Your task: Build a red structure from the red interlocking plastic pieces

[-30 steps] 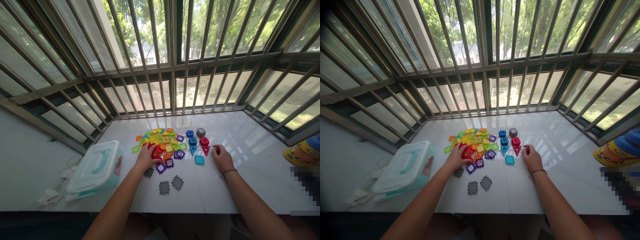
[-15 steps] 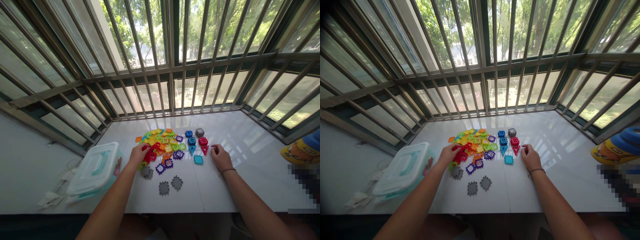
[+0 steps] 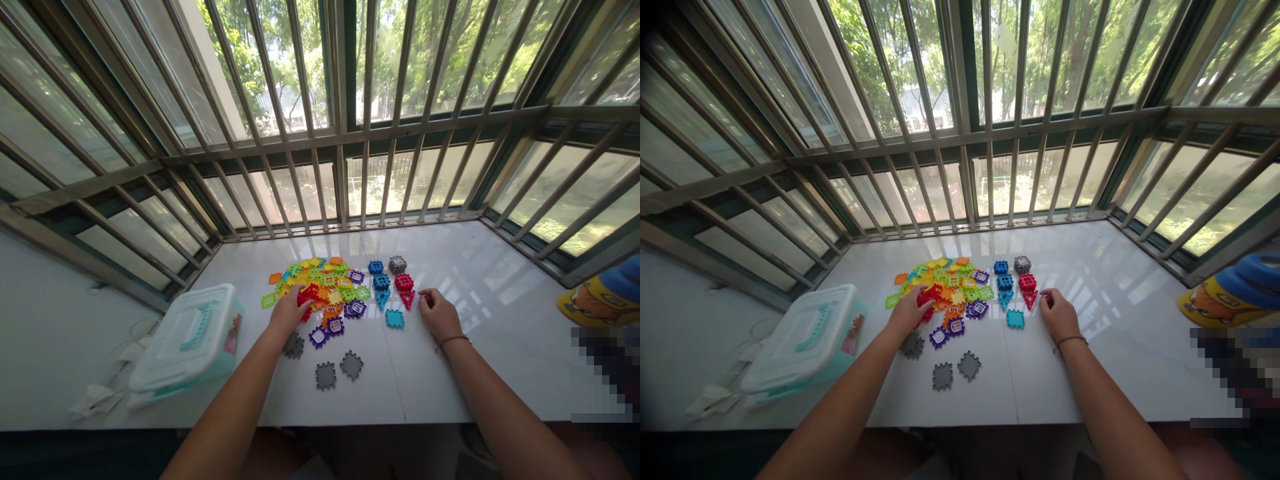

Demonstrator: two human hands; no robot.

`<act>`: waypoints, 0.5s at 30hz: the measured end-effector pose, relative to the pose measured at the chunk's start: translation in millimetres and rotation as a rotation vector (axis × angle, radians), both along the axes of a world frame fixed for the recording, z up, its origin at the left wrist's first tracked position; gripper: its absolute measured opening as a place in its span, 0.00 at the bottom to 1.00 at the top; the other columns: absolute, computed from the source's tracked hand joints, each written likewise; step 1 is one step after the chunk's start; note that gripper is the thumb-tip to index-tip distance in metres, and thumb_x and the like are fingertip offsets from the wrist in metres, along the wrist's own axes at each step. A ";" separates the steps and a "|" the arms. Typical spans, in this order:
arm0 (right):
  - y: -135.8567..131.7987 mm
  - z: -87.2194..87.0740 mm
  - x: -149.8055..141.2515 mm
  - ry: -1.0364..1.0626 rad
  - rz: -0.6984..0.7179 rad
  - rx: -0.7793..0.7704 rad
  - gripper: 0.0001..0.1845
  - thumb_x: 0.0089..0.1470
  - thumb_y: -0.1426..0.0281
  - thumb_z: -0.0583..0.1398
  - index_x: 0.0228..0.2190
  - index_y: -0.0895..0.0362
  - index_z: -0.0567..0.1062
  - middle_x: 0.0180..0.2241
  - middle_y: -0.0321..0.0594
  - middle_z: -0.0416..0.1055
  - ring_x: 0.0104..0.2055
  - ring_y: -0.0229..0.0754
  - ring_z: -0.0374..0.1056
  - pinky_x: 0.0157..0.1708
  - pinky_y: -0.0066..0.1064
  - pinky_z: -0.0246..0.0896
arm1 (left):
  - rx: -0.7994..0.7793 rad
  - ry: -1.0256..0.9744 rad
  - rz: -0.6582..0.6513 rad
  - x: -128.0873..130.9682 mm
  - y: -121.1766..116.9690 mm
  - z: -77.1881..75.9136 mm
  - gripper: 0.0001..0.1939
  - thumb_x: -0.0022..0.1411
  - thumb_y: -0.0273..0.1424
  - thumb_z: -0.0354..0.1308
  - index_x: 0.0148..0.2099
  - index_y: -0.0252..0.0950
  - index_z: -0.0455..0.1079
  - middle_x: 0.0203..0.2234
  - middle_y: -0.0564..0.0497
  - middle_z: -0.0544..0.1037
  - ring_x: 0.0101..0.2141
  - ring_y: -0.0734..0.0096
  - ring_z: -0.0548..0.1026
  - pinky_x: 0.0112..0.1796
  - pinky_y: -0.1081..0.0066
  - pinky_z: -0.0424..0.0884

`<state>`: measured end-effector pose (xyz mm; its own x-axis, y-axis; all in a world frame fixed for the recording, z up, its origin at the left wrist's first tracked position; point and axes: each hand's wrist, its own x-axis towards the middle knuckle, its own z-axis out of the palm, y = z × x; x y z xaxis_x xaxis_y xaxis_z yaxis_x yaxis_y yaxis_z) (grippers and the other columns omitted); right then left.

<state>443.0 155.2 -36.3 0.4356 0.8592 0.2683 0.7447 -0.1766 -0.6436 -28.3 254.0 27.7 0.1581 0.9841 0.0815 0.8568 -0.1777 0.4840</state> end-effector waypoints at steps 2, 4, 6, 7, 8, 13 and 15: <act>-0.4 1.2 -0.7 -0.001 -0.001 -0.004 0.18 0.62 0.56 0.58 0.44 0.51 0.81 0.29 0.39 0.78 0.32 0.48 0.74 0.34 0.36 0.62 | -0.014 0.012 0.018 5.9 0.9 -3.9 0.29 0.68 0.41 0.69 0.67 0.40 0.72 0.53 0.40 0.85 0.51 0.48 0.84 0.52 0.57 0.77; -0.8 2.4 -1.5 0.001 0.000 -0.006 0.18 0.62 0.56 0.58 0.44 0.51 0.81 0.30 0.39 0.78 0.32 0.48 0.74 0.35 0.36 0.63 | -0.020 -0.006 0.037 9.4 1.7 -6.5 0.28 0.67 0.40 0.70 0.66 0.40 0.73 0.53 0.40 0.86 0.50 0.49 0.84 0.52 0.57 0.77; -1.0 3.2 -2.1 0.002 0.000 -0.004 0.18 0.62 0.56 0.57 0.44 0.51 0.81 0.30 0.39 0.79 0.32 0.48 0.75 0.35 0.36 0.63 | -0.027 -0.051 0.039 10.2 1.7 -8.3 0.25 0.68 0.37 0.69 0.65 0.40 0.74 0.52 0.41 0.86 0.49 0.50 0.84 0.52 0.57 0.78; -1.1 3.4 -2.3 0.002 0.000 -0.003 0.17 0.62 0.56 0.57 0.44 0.51 0.81 0.30 0.39 0.79 0.32 0.48 0.75 0.35 0.36 0.63 | -0.032 -0.082 0.027 9.7 1.3 -9.2 0.23 0.69 0.35 0.67 0.64 0.40 0.74 0.51 0.42 0.86 0.49 0.51 0.84 0.52 0.57 0.78; -1.1 3.5 -2.5 0.001 0.000 0.000 0.17 0.62 0.56 0.58 0.44 0.51 0.81 0.30 0.39 0.79 0.32 0.48 0.75 0.35 0.36 0.63 | -0.038 -0.121 0.005 8.8 0.5 -10.3 0.22 0.70 0.34 0.65 0.64 0.41 0.74 0.51 0.43 0.86 0.49 0.52 0.84 0.53 0.56 0.78; -0.9 3.4 -2.3 0.001 0.002 -0.002 0.17 0.62 0.56 0.58 0.43 0.51 0.81 0.30 0.39 0.79 0.32 0.48 0.74 0.35 0.36 0.63 | -0.068 -0.392 -0.065 8.4 -10.1 -18.0 0.20 0.73 0.36 0.60 0.64 0.41 0.74 0.53 0.43 0.85 0.51 0.56 0.84 0.55 0.54 0.79; -1.0 3.3 -2.2 0.001 0.005 -0.004 0.17 0.62 0.56 0.58 0.43 0.51 0.81 0.30 0.39 0.79 0.31 0.48 0.74 0.34 0.36 0.63 | -0.106 -0.484 -0.038 15.1 -18.2 -20.6 0.22 0.74 0.41 0.60 0.66 0.41 0.73 0.51 0.44 0.85 0.50 0.57 0.84 0.53 0.56 0.81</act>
<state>440.9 154.2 -33.0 0.4311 0.8626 0.2645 0.7451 -0.1751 -0.6435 -13.2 235.8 7.2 0.1631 0.9851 0.0542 0.5230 -0.1329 0.8419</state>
